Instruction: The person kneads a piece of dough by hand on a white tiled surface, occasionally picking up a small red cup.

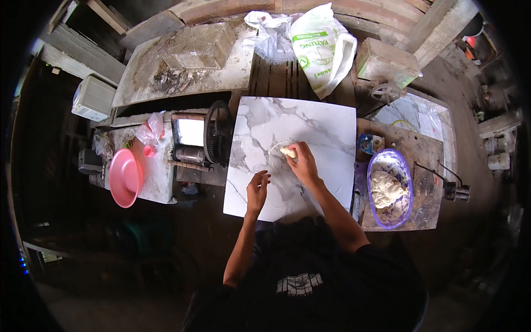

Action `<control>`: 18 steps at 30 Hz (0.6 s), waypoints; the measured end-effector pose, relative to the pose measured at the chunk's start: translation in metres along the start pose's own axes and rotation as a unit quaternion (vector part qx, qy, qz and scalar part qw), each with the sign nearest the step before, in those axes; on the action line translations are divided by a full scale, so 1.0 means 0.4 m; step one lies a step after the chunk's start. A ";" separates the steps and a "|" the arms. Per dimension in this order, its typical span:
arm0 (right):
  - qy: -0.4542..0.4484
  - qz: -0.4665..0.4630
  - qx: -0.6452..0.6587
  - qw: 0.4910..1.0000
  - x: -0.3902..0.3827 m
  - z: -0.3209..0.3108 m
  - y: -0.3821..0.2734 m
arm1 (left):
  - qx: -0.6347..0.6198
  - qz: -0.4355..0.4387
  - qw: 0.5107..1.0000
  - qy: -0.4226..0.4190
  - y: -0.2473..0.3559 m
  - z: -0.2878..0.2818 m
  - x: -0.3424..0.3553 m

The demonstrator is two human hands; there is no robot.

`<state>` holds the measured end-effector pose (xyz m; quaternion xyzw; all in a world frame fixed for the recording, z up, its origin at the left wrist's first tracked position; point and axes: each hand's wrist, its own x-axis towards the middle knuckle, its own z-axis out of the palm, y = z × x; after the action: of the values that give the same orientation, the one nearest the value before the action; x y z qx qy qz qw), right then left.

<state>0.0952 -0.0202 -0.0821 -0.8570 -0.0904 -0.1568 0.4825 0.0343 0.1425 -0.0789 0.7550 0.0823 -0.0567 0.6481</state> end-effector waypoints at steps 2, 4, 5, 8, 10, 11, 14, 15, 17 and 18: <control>-0.045 0.003 -0.010 0.999 -0.034 -0.025 -0.035 | -0.023 -0.018 1.000 -0.005 -0.018 0.006 -0.009; -0.102 -0.004 0.006 0.995 -0.065 -0.028 -0.046 | -0.031 -0.020 0.999 -0.014 -0.014 0.013 -0.006; -0.163 0.000 0.004 0.987 -0.076 -0.029 -0.050 | -0.036 -0.022 0.999 -0.017 -0.013 0.017 -0.005; -0.225 0.067 0.078 0.969 -0.067 -0.002 -0.013 | 0.028 -0.027 0.999 -0.028 -0.003 0.023 0.000; -0.146 0.064 0.062 0.985 -0.011 0.003 0.030 | 0.044 0.001 0.999 -0.019 -0.001 0.028 0.013; -0.091 0.047 0.043 0.994 0.025 0.009 0.059 | 0.050 0.012 0.999 -0.017 0.002 0.028 0.022; 0.058 -0.047 -0.128 0.989 0.106 -0.002 0.106 | -0.006 0.040 0.999 -0.029 0.012 0.037 0.041; 0.066 -0.058 -0.132 0.987 0.117 -0.007 0.106 | -0.013 0.030 0.999 -0.029 0.019 0.039 0.045; 0.073 -0.070 -0.136 0.985 0.111 -0.012 0.095 | -0.021 0.020 0.999 -0.027 0.024 0.041 0.057; -0.004 -0.028 -0.046 0.999 0.074 -0.020 0.063 | -0.034 0.025 0.999 -0.024 0.020 0.045 0.059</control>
<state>0.1291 -0.0399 -0.0879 -0.8760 -0.1086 -0.1708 0.4378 0.0593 0.1250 -0.0784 0.7327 0.0496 -0.0554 0.6765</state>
